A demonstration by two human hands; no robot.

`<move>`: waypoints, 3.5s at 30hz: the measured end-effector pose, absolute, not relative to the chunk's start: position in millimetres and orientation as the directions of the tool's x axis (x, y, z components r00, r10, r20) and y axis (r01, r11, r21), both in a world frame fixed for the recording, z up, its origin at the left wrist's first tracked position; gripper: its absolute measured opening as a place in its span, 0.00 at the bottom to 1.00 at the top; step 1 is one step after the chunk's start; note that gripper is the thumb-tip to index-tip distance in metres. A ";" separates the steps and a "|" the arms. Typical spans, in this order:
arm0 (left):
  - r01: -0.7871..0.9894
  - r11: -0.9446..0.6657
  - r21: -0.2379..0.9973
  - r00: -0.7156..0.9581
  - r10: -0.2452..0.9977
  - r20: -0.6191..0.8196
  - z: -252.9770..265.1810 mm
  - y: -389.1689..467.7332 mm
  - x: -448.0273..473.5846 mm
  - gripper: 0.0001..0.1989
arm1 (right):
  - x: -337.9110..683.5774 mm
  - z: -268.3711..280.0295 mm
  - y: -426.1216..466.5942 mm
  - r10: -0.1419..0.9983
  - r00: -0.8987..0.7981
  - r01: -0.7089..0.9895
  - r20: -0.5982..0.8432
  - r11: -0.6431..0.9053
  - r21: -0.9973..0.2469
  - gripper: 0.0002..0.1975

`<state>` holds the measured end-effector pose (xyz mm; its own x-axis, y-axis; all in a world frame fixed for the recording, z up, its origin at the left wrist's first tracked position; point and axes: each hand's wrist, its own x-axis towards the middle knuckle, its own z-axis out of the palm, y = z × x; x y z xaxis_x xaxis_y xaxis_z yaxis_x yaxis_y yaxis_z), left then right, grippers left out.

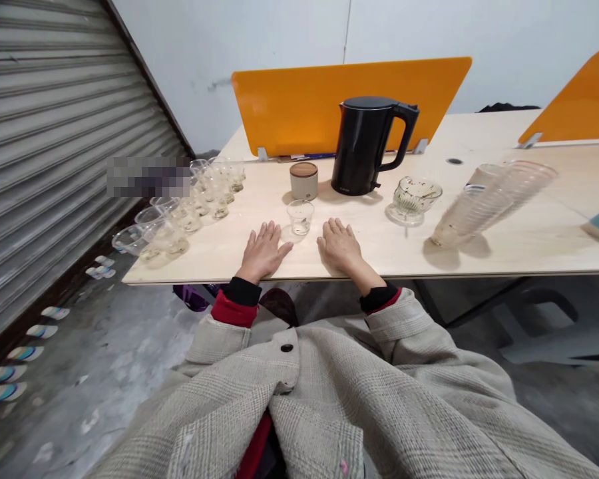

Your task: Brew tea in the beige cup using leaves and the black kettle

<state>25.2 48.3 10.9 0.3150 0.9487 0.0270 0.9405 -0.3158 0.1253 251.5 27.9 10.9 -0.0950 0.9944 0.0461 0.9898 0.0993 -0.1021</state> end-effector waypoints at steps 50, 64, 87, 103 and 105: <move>0.943 -0.317 0.102 0.316 0.948 0.021 14.4 46.2 26.2 0.41 | 248.6 15.2 27.0 0.997 -0.070 0.991 0.022 0.072 -0.111 0.33; 0.940 -0.318 0.122 0.318 0.948 0.019 13.4 47.6 25.3 0.41 | 249.0 14.2 26.5 0.997 -0.074 0.991 0.036 0.078 -0.108 0.32; 0.942 -0.314 0.120 0.314 0.949 0.020 14.1 47.5 25.6 0.40 | 248.1 15.6 27.1 0.997 -0.067 0.990 0.024 0.070 -0.124 0.33; 0.939 -0.320 0.126 0.319 0.947 0.030 15.0 46.3 26.0 0.40 | 248.0 17.9 26.0 0.998 -0.068 0.992 0.017 0.070 -0.109 0.33; 0.939 -0.318 0.129 0.318 0.948 0.025 15.3 46.3 26.1 0.40 | 249.1 16.9 26.5 0.998 -0.067 0.992 0.019 0.069 -0.107 0.32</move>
